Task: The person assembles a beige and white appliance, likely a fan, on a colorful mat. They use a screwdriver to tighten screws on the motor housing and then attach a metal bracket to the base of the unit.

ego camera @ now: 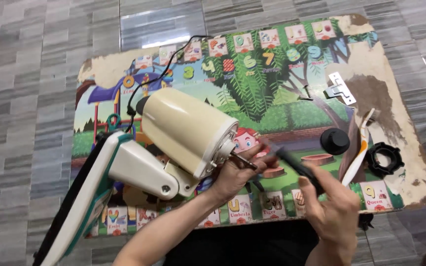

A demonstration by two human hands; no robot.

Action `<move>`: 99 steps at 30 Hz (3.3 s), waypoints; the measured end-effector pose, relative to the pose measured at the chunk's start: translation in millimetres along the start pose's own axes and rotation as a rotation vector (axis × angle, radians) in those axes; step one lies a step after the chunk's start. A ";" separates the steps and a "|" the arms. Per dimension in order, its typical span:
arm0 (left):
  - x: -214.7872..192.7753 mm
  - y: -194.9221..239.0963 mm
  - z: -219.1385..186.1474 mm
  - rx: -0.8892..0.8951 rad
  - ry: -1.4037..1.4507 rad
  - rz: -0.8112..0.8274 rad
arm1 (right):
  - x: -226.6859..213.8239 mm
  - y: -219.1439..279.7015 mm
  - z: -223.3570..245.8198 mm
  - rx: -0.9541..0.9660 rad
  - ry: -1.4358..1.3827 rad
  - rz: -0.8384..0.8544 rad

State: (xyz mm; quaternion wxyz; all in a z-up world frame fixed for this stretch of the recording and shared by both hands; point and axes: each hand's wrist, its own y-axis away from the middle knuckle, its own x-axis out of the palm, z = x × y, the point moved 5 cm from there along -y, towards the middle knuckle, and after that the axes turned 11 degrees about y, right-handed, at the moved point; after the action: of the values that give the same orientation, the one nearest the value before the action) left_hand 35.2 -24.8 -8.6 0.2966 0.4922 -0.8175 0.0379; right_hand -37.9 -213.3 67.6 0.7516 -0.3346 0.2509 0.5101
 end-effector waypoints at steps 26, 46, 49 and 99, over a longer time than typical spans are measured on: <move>2.8 22.0 -20.7 -0.254 -0.152 0.001 | 40.7 31.3 15.0 -0.230 -0.248 -0.213; -1.8 41.4 -8.9 0.022 0.270 -0.148 | 15.3 13.3 39.5 -0.386 -0.046 -0.150; 1.8 43.6 -12.4 0.066 0.205 -0.144 | 18.4 14.1 42.7 -0.385 0.001 -0.120; -5.6 152.1 -134.6 0.954 -1.334 -0.457 | 55.4 -23.8 -84.0 -0.068 -0.370 0.564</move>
State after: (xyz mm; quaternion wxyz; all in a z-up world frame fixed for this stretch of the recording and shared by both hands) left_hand -28.5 105.2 134.0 -0.4862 0.6367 -0.5982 0.0195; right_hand 0.9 -250.0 -20.9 0.6022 -0.1788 0.1757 0.7580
